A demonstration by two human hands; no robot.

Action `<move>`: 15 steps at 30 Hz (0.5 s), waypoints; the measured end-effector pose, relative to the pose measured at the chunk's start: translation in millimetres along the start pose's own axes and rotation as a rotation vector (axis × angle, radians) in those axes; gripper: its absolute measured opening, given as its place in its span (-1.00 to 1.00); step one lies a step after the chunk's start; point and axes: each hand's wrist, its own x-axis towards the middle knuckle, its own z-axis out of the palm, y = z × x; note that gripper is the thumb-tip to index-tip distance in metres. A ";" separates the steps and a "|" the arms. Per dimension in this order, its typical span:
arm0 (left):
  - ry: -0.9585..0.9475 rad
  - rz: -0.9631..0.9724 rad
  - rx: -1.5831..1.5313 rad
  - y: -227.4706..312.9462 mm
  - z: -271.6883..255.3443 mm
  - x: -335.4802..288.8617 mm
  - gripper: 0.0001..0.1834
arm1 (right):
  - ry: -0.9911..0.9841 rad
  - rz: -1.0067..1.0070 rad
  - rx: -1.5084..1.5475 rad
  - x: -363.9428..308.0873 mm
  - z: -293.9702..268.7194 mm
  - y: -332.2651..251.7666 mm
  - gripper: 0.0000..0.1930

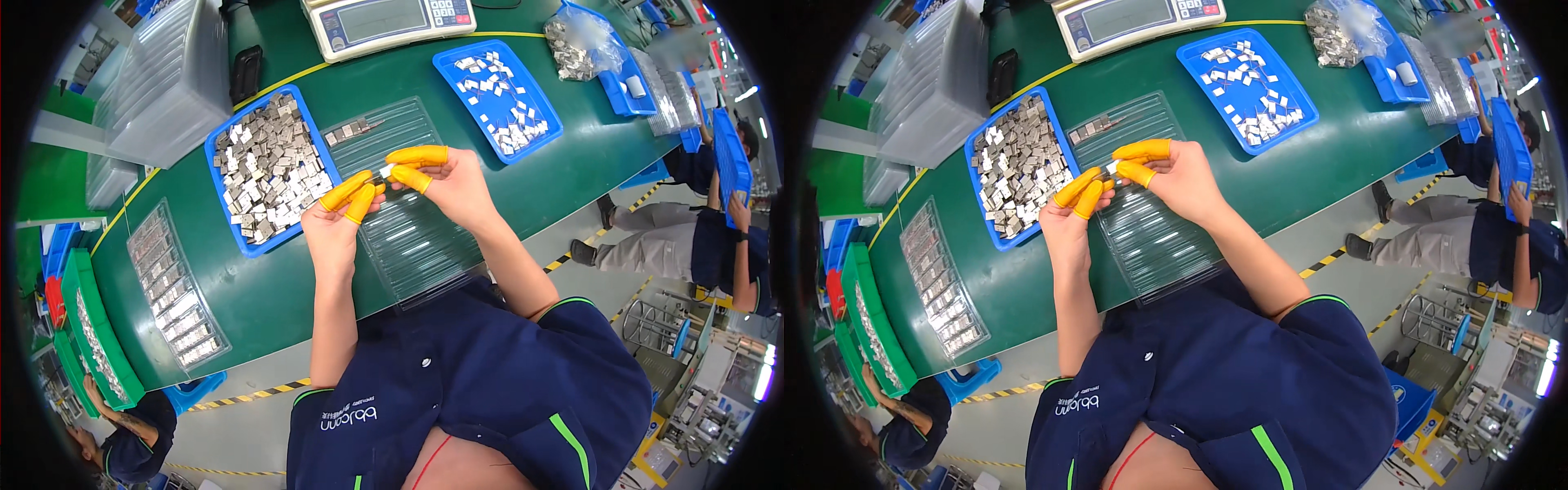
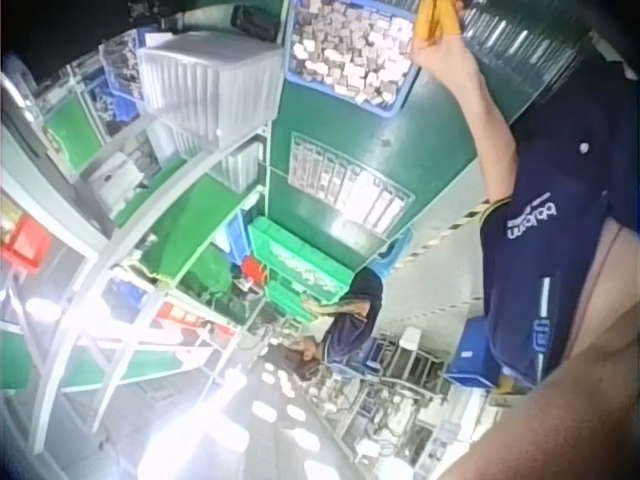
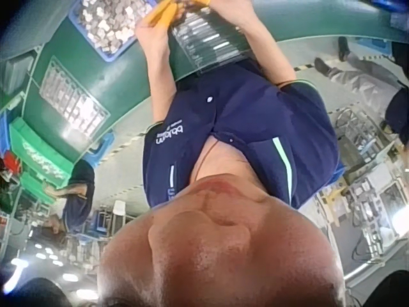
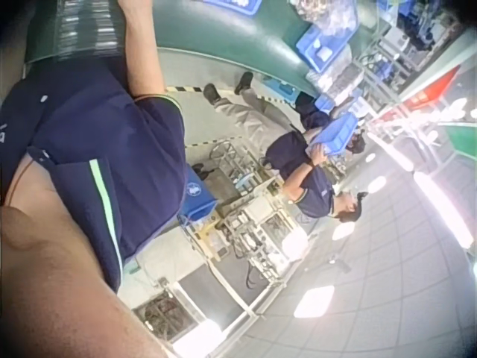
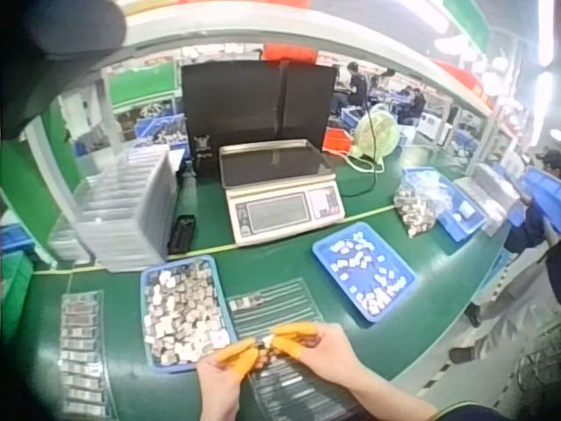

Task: The person picks small silver and white rectangular components from blue trays and places them into a clear plastic organizer. The person wears yellow finger cots and works at a green workstation in a factory setting.

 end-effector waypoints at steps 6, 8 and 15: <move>0.020 0.012 0.001 0.2 0.2 -0.1 -0.75 | -0.031 0.000 -0.011 -0.9 0.0 0.7 -0.78; 0.012 0.001 0.006 -0.3 -0.1 0.0 -0.75 | -0.022 -0.008 -0.005 -1.6 0.5 1.7 -0.78; 0.022 -0.019 0.029 -4.2 -0.9 1.2 -0.74 | -0.031 0.032 0.129 -1.4 -5.2 5.5 -0.78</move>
